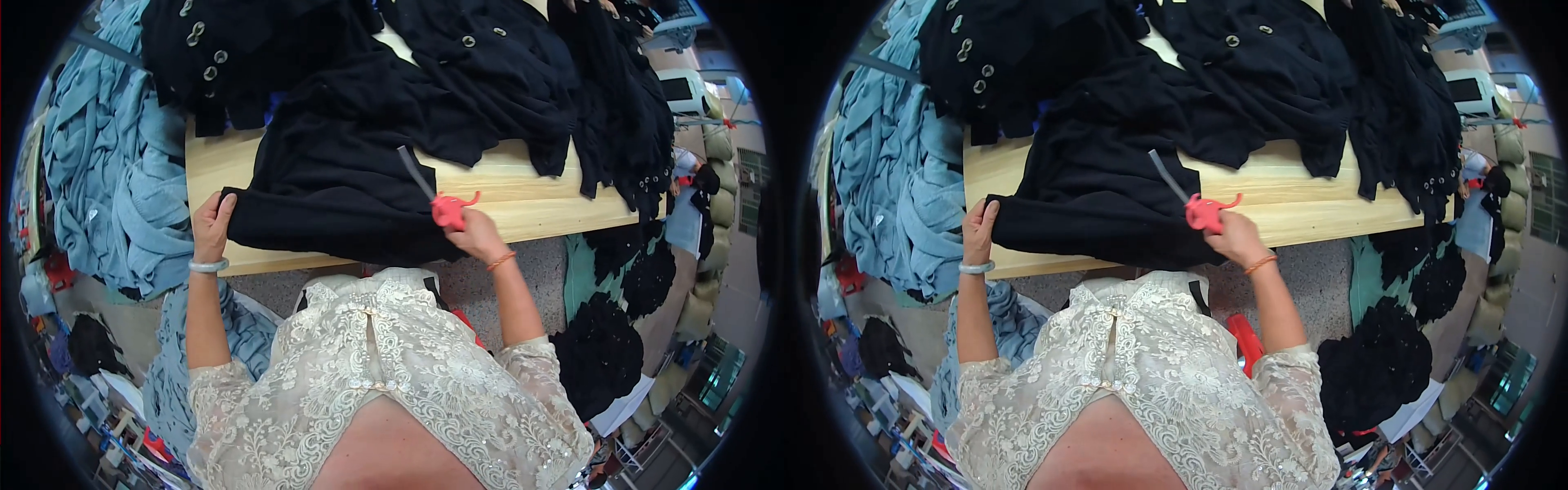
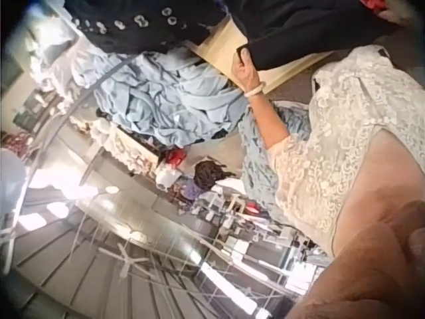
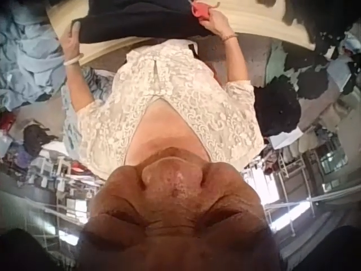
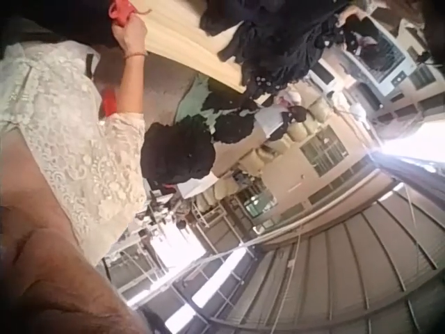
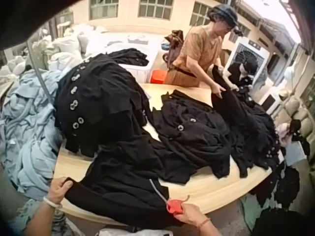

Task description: Trimming loose threads and inspecting black garments using thread snips.

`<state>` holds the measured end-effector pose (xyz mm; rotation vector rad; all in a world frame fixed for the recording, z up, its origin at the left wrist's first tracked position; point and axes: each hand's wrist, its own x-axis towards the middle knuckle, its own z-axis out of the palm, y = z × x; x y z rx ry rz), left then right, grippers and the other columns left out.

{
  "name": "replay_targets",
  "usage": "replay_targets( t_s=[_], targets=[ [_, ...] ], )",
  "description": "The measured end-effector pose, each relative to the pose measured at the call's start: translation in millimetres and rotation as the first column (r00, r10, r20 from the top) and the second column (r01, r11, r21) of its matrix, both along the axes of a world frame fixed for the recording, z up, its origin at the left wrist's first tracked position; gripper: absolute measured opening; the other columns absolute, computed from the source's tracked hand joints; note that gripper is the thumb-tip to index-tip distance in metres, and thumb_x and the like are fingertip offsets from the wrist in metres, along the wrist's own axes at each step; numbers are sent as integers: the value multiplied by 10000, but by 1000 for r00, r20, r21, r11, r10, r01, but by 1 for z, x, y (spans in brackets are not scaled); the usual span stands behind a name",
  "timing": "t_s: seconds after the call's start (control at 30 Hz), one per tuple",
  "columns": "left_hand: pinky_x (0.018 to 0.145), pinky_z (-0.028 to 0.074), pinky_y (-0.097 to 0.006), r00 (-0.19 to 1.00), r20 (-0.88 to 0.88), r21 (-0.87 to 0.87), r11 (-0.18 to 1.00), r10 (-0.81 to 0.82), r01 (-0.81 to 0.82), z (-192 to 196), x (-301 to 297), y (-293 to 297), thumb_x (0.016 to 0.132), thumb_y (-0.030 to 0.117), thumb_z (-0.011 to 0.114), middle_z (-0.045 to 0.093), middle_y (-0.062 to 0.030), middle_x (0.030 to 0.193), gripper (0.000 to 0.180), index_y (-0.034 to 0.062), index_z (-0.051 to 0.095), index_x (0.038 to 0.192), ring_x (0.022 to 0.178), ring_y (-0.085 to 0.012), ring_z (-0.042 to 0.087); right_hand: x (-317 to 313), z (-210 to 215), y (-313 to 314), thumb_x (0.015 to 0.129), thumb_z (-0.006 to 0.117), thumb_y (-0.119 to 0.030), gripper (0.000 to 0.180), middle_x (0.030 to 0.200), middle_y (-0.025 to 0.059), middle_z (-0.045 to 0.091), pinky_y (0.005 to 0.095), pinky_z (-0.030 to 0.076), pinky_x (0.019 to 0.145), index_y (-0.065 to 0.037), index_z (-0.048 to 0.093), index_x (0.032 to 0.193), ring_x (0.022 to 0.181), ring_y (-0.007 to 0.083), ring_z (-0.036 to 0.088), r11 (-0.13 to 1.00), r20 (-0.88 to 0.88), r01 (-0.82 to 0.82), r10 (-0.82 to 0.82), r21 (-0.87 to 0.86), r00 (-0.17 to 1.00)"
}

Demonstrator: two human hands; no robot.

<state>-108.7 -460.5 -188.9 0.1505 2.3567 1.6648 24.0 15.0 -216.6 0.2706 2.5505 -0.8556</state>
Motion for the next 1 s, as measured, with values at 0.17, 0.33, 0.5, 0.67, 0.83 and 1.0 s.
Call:
replay_targets(
  t_s=[0.17, 0.33, 0.5, 0.67, 0.83, 1.0],
  targets=[
    [602, 403, -272, 993, -57, -288, 954, -104, 84, -30, -21, -10, 980, 211, 598, 460, -80, 652, 272, -16, 586, 831, 645, -101, 431, -36, 44, 35, 824, 751, -303, 310, 790, 187, 674, 400, 504, 740, -6, 675, 873, 746, 353, 649, 985, 77, 25, -12, -171, 997],
    [842, 464, -438, 815, -553, -700, 627, -172, -343, -84, -22, 48, 830, 191, 715, 637, -137, 1047, 317, 89, 636, 1120, 986, -345, 590, -50, -8, 27, 888, 594, -191, 229, 839, 250, 673, 463, 558, 744, 18, 665, 828, 816, 383, 689, 859, 30, -97, 95, 502, 995],
    [961, 455, -443, 737, -535, -429, 884, -414, 184, -40, 28, 180, 734, 90, 751, 608, -169, 1161, 397, 36, 627, 1107, 1127, -362, 569, -10, -32, 45, 878, 544, -83, 130, 951, 228, 576, 445, 546, 688, 27, 608, 856, 774, 377, 651, 745, -195, 105, 35, 659, 980],
    [1135, 303, -473, 617, -327, -432, 694, -716, 576, -85, 86, 272, 793, 244, 751, 451, -173, 1428, 565, 72, 550, 1293, 1369, -356, 389, 11, 0, 66, 832, 633, -20, 103, 1060, 247, 526, 498, 536, 723, 27, 568, 898, 823, 432, 638, 814, -247, 271, -162, 514, 955],
    [1174, 193, -535, 570, -315, -475, 646, -759, 598, -100, 93, 321, 826, 317, 722, 357, -178, 1512, 632, 91, 505, 1374, 1441, -364, 272, 44, 7, 104, 843, 761, -202, 307, 1094, 227, 580, 458, 538, 660, -6, 533, 909, 863, 425, 632, 920, -551, 237, -28, 312, 834],
    [1185, 143, -537, 565, -297, -599, 611, -770, 517, -126, 88, 344, 845, 414, 683, 337, -139, 1542, 596, 150, 548, 1361, 1459, -353, 233, 60, 13, 121, 867, 736, -156, 247, 1115, 209, 586, 421, 525, 664, -23, 533, 915, 831, 364, 634, 935, -612, 279, -90, 220, 785]
  ],
)
